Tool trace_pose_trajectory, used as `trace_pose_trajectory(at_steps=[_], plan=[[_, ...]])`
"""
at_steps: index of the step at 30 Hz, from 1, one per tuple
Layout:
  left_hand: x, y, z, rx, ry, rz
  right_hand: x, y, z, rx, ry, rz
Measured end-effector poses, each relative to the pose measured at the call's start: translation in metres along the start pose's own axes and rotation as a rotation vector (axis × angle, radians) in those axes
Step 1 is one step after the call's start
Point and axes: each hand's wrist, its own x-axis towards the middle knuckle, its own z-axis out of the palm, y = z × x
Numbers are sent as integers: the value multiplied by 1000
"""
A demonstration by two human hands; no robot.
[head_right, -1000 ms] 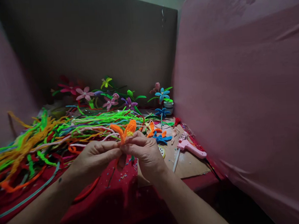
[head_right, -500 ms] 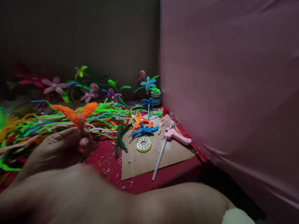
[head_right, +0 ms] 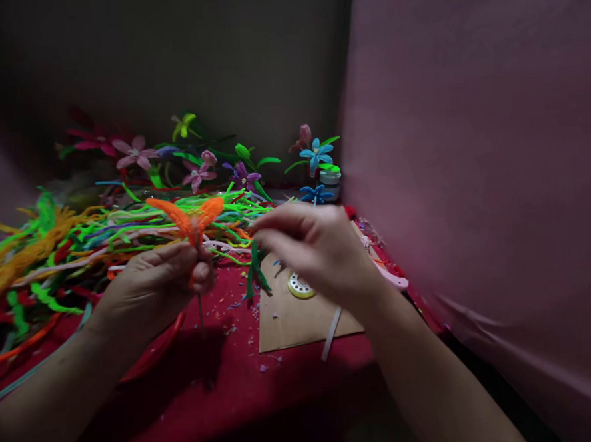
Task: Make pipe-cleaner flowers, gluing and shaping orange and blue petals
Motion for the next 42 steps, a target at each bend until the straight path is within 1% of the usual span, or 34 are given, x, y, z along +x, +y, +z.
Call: trace_pose_trajectory(at_steps=[3,5,7,9,12,15,17,19,21,23,24,25,26,28,30,31,32,34,37,39,42], plan=[[2,-2,-2,-26,5,15,30,2,2,-277,12,12],[3,-2,-2,-3,21,10,45,5,8,-472,-18,26],[4,-2,-2,16,26,6,54,10,15,-565,-56,23],[5,-3,-2,23,21,1,58,14,20,-581,-73,16],[6,-4,-3,30,17,-7,59,17,23,-583,-44,27],[5,-5,-3,30,13,-9,56,16,18,-592,50,53],[5,-5,-4,19,22,-17,55,16,12,-561,185,39],[5,-5,-4,2,37,-25,53,17,8,-478,361,-7],[7,-6,-5,-31,53,-28,51,19,5,-343,540,-79],[10,-8,-7,-87,82,-27,49,19,3,-101,656,-173],[11,-9,-8,-118,98,-21,47,17,3,80,686,-217],[12,-10,-8,-147,111,-12,44,14,4,290,682,-254],[13,-12,-9,-171,116,2,40,9,6,512,643,-285],[12,-14,-10,-206,93,26,30,-3,11,900,498,-330],[9,-15,-8,-222,8,-2,18,-17,18,1141,347,-394],[7,-15,-6,-222,-45,-41,13,-23,23,1208,298,-410],[5,-15,-5,-224,-95,-84,8,-28,27,1252,269,-419],[0,-16,0,-233,-176,-151,1,-36,35,1295,251,-419],[-5,-18,6,-230,-230,-192,-4,-43,45,1313,271,-399],[-7,-19,8,-217,-210,-205,-6,-46,50,1311,286,-364],[-7,-18,8,-208,-110,-169,-10,-46,54,1258,273,-335]])
